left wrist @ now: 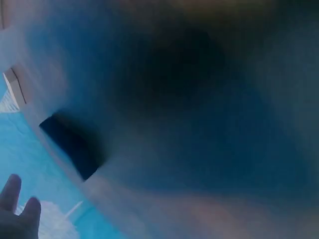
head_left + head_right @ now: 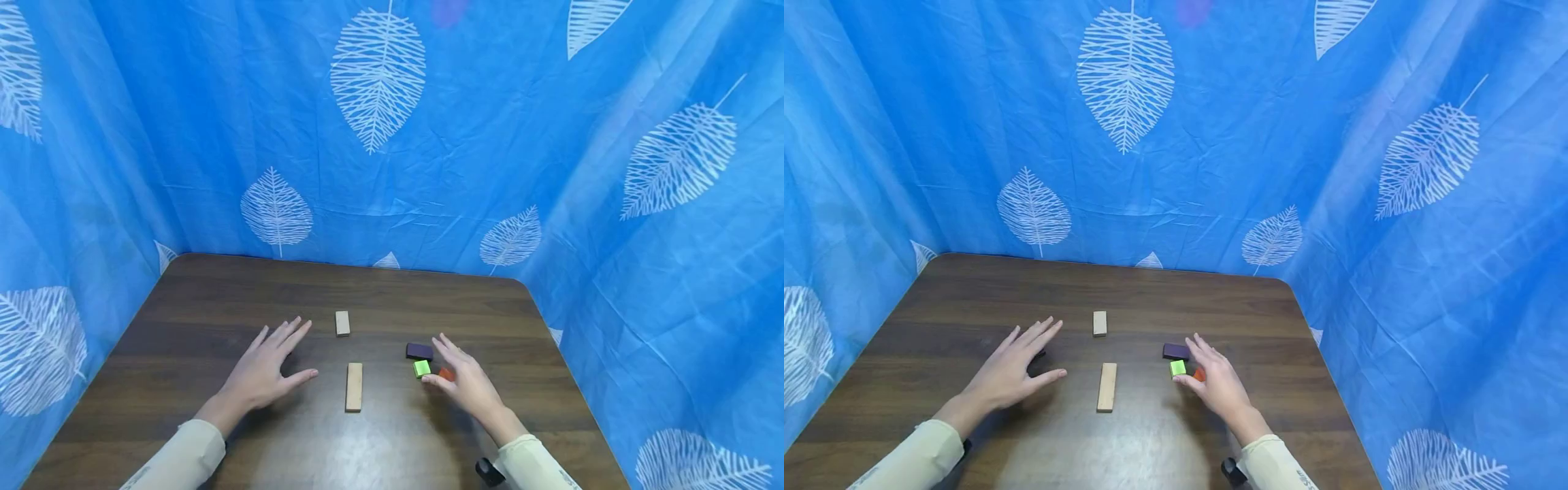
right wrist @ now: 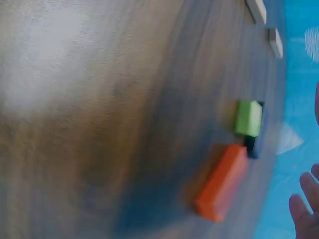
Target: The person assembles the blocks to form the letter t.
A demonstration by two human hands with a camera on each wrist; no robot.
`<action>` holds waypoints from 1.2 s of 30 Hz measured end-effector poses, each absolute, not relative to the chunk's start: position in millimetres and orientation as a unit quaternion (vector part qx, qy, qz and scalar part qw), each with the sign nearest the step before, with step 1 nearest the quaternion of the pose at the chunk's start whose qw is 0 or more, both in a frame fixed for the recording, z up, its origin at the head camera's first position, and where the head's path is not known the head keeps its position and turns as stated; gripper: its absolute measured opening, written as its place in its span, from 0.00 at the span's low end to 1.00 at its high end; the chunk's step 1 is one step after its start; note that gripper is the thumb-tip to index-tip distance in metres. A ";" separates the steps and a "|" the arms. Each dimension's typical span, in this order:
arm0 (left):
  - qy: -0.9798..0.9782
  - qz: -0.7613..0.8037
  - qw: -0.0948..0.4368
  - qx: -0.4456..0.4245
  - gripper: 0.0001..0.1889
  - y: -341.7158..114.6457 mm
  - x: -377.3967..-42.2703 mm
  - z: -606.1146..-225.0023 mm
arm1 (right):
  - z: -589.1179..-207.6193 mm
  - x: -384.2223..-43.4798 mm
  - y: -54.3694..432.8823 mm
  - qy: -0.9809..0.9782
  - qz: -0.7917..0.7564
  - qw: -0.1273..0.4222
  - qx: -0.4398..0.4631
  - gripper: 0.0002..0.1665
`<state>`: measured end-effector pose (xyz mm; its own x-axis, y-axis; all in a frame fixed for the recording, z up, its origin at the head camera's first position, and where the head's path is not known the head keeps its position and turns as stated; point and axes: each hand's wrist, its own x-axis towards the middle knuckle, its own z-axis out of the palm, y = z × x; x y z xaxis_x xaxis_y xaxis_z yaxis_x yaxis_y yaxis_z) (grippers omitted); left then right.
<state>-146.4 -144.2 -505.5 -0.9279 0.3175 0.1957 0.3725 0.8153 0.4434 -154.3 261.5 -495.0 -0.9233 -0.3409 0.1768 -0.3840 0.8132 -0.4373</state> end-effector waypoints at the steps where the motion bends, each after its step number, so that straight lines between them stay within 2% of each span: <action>1: -0.947 -0.268 0.052 -0.167 0.45 -145.7 -146.7 -507.9 | -501.1 -155.3 263.7 -0.946 0.262 0.055 0.184 0.46; 8: -0.913 -0.401 0.029 -0.074 0.35 -157.3 -149.4 -525.3 | -536.1 -160.9 279.7 -0.919 0.362 0.104 0.118 0.34; 13: -0.904 -0.426 0.020 -0.044 0.34 -165.0 -148.4 -533.8 | -548.9 -160.9 286.9 -0.909 0.401 0.090 0.068 0.29; 20: -0.895 -0.446 -0.018 0.010 0.33 -169.9 -147.7 -538.8 | -561.5 -157.3 292.6 -0.902 0.427 0.068 -0.003 0.28; 27: -0.881 -0.471 -0.019 0.043 0.29 -170.0 -150.9 -544.7 | -572.7 -151.9 296.8 -0.884 0.458 0.092 -0.026 0.23; 36: -0.885 -0.462 -0.019 0.055 0.25 -175.1 -155.0 -548.2 | -580.7 -155.1 295.6 -0.875 0.463 0.137 -0.008 0.18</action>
<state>-155.0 -175.1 -548.2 -0.9933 -0.0793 -0.0840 -0.1143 0.5670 0.8158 -155.1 295.6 -580.7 -0.9622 0.1415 0.2327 -0.1128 0.5707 -0.8134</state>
